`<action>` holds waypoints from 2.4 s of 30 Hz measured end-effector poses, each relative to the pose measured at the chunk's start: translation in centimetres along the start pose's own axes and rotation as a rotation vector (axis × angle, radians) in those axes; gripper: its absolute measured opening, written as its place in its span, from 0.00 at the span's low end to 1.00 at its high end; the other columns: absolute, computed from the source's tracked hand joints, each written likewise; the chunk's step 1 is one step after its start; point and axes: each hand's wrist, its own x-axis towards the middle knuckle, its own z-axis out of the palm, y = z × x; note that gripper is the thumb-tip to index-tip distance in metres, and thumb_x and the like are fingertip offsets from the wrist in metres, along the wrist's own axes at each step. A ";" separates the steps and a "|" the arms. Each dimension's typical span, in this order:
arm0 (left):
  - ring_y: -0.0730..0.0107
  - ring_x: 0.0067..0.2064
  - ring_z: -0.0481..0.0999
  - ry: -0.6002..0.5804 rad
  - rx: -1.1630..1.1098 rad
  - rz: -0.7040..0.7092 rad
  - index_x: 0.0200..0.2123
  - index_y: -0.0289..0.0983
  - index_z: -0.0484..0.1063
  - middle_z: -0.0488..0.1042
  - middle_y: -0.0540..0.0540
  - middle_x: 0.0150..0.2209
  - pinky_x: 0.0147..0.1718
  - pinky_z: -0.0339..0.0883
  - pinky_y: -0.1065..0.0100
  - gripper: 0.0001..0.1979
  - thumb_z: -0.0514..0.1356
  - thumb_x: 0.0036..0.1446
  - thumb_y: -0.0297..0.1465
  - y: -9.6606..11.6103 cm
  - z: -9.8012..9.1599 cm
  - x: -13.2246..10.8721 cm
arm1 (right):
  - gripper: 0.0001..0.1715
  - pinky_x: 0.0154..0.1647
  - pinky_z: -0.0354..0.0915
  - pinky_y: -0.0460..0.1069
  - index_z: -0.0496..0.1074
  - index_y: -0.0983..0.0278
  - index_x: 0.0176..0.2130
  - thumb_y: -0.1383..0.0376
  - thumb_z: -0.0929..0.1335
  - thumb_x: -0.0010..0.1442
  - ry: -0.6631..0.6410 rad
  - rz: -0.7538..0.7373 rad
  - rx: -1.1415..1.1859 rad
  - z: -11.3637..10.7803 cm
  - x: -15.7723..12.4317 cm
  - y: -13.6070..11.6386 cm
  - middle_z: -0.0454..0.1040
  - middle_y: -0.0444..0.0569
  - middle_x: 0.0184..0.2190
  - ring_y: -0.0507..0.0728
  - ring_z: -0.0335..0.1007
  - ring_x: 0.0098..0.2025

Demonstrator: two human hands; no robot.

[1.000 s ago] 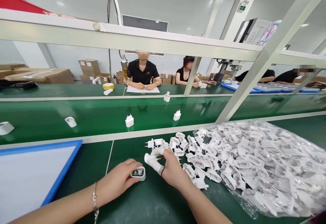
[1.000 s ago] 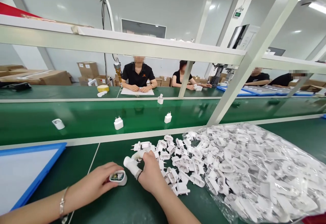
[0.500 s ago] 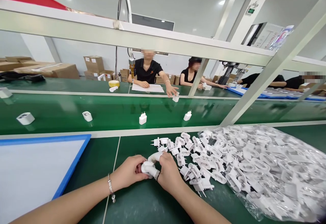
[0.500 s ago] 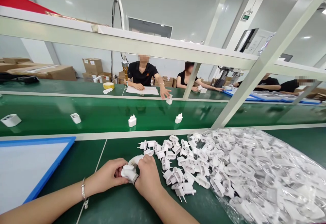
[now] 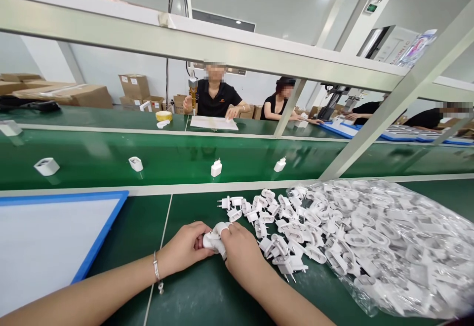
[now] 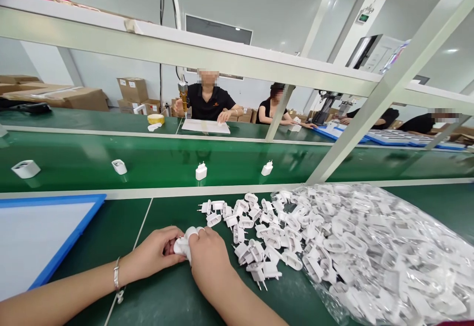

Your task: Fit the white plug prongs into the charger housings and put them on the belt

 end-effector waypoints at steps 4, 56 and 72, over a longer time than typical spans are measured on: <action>0.70 0.30 0.68 -0.011 0.063 0.060 0.35 0.38 0.72 0.70 0.48 0.32 0.27 0.62 0.72 0.08 0.59 0.55 0.36 0.3 -0.1 -0.4 | 0.08 0.43 0.63 0.51 0.71 0.66 0.35 0.76 0.67 0.54 0.075 0.002 0.079 1.5 -0.2 0.9 0.73 0.53 0.34 0.60 0.69 0.40; 0.74 0.29 0.65 -0.042 0.079 0.079 0.38 0.38 0.71 0.69 0.52 0.32 0.29 0.60 0.74 0.11 0.59 0.48 0.25 -0.2 -0.7 0.8 | 0.12 0.47 0.67 0.55 0.74 0.62 0.40 0.56 0.68 0.61 0.329 -0.109 0.838 2.3 1.0 4.0 0.74 0.50 0.37 0.60 0.71 0.42; 0.73 0.29 0.65 -0.071 -0.011 0.035 0.33 0.36 0.71 0.68 0.51 0.30 0.29 0.61 0.74 0.08 0.60 0.45 0.28 -0.4 -0.7 1.2 | 0.06 0.41 0.60 0.53 0.72 0.64 0.30 0.72 0.72 0.50 0.281 -0.059 0.192 2.2 1.3 3.3 0.72 0.51 0.34 0.62 0.64 0.42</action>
